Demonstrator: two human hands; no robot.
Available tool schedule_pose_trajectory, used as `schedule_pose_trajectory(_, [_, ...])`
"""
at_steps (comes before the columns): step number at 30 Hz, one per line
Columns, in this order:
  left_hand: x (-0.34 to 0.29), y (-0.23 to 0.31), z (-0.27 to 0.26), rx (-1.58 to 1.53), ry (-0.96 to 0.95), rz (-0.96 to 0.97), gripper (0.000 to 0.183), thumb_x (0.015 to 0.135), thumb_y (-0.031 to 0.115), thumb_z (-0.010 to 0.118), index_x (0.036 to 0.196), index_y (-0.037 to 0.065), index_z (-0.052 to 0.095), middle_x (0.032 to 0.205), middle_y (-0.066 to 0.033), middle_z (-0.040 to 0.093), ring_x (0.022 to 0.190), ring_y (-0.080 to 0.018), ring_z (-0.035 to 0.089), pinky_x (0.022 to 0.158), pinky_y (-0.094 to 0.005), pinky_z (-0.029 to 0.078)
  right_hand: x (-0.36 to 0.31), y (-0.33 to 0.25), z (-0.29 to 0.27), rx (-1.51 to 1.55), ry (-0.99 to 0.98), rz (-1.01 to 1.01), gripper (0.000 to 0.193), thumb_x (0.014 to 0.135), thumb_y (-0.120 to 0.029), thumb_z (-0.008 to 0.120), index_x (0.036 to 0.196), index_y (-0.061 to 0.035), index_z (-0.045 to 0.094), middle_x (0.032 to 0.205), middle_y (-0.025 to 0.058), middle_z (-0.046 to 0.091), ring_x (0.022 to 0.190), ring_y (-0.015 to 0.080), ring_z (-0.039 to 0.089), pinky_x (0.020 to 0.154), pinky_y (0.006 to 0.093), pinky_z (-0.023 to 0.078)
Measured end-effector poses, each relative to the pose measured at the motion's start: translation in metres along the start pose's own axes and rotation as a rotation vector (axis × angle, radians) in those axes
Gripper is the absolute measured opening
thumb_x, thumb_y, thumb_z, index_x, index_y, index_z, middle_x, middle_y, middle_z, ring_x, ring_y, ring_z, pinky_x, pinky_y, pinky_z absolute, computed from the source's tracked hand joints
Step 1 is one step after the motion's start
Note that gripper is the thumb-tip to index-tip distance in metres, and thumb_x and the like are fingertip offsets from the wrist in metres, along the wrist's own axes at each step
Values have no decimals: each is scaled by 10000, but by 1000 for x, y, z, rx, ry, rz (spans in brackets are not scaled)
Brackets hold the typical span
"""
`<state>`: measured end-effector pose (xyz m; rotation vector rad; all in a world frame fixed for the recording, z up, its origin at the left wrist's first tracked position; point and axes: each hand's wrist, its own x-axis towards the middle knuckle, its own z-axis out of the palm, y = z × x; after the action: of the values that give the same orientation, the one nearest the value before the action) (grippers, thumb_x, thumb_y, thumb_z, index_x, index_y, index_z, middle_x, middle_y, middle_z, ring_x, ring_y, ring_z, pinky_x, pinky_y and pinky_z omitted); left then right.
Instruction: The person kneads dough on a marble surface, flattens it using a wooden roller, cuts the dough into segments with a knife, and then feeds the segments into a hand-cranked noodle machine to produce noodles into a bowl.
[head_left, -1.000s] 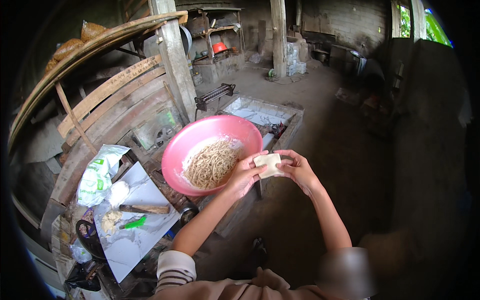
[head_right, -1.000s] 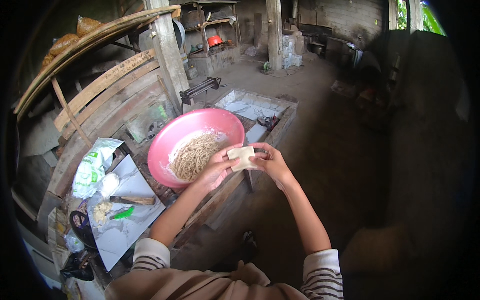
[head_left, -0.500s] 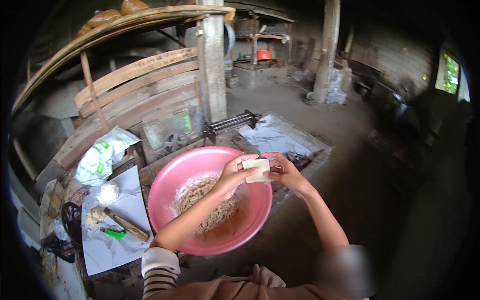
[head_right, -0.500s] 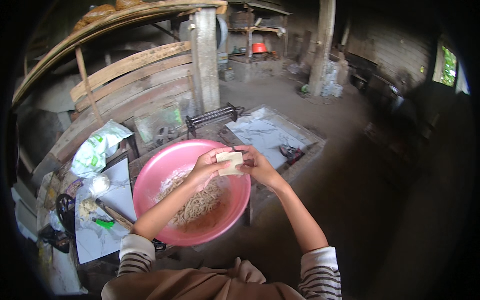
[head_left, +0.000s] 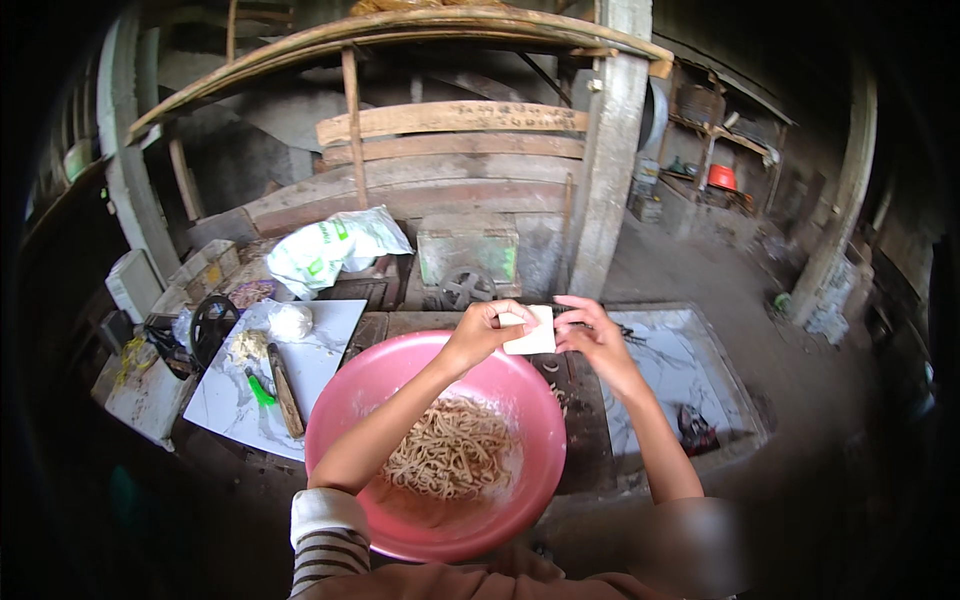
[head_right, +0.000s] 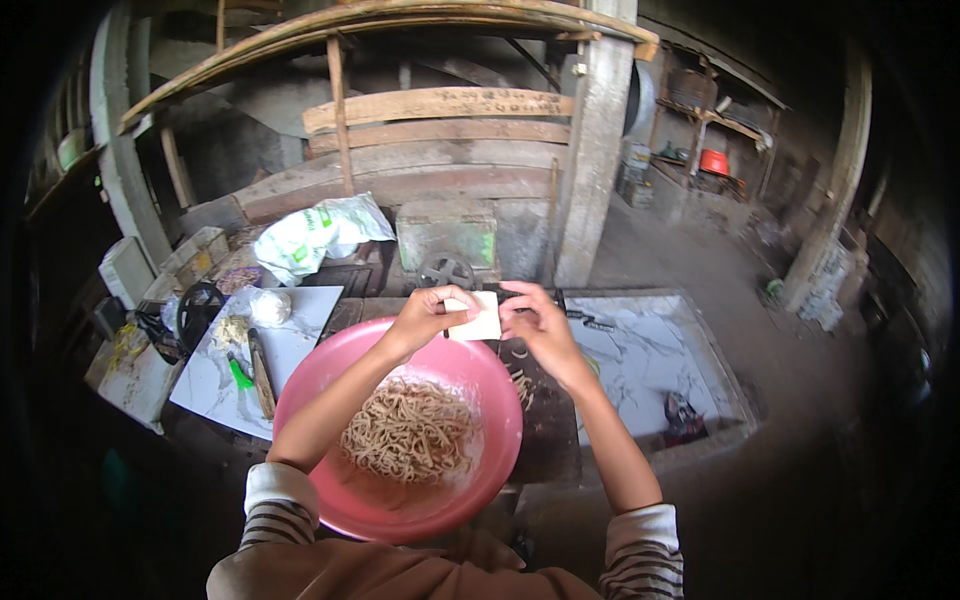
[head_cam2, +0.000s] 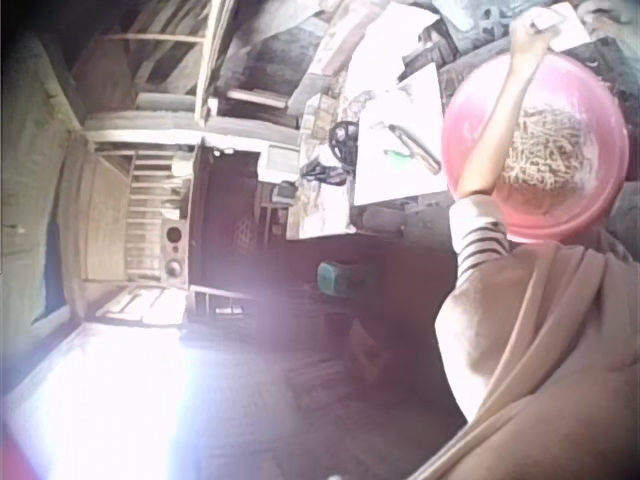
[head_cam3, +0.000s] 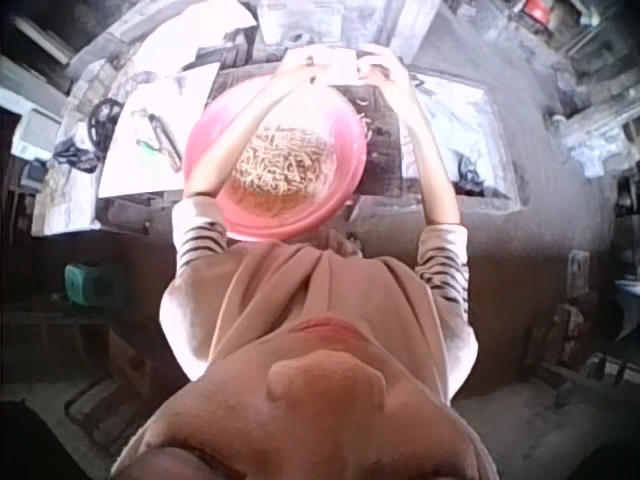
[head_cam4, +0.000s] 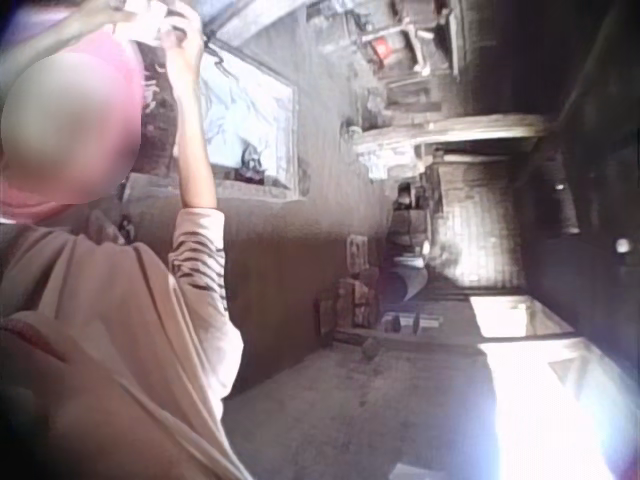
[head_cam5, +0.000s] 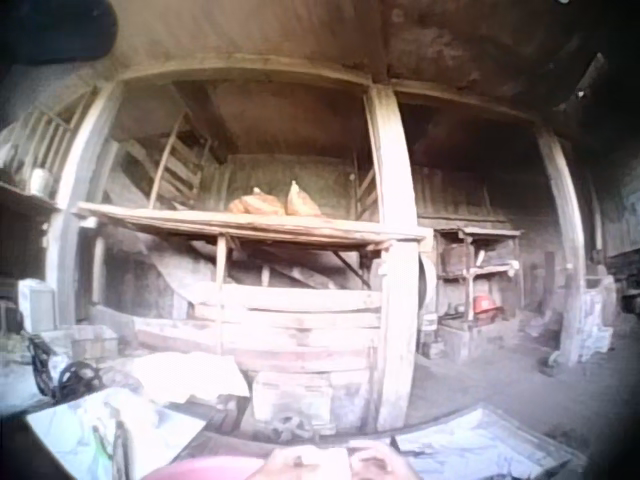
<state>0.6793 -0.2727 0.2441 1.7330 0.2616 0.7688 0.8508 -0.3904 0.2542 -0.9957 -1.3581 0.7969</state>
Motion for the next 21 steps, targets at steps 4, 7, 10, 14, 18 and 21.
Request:
schedule_pose_trajectory(4, [39,8,10,238,50,102,108,817,16,619,921,10,649,916,-22,642,820,-53,574,712,-198,469,7,6,-69,80,234,-72,267,905,-111,471,1160,-36,499,946,90,587,849,172,594,774,292,489])
schedule_pose_trajectory(7, [57,3,12,273,88,105,124,804,-17,608,909,21,663,930,-40,648,837,-78,591,756,-211,474,6,26,-120,130,318,-19,255,894,-89,463,1138,-40,518,929,83,589,842,159,585,766,287,484])
schedule_pose_trajectory(10, [61,-2,17,310,114,126,146,795,-33,603,904,34,673,930,-48,651,841,-89,596,767,-223,475,-2,46,-151,103,382,62,253,885,-76,459,1126,-43,526,919,74,589,834,150,577,753,280,479])
schedule_pose_trajectory(14, [64,-7,20,300,120,82,137,794,-37,604,897,25,669,936,-48,639,862,-95,593,776,-221,468,-11,86,-175,55,377,135,243,882,-89,465,1112,-46,529,926,58,587,854,138,568,775,279,460])
schedule_pose_trajectory(18, [63,-9,18,367,126,98,140,795,-32,607,903,31,670,907,-42,630,834,-85,586,755,-224,469,-16,128,-174,-276,335,74,217,898,-113,464,1079,-27,547,918,82,598,856,175,571,781,309,452])
schedule_pose_trajectory(21, [62,-9,18,368,129,100,138,797,-28,609,904,34,670,903,-41,631,815,-77,584,740,-218,471,-22,132,-164,-672,277,-74,216,893,-119,468,1058,-11,554,908,129,599,848,261,565,777,366,440])
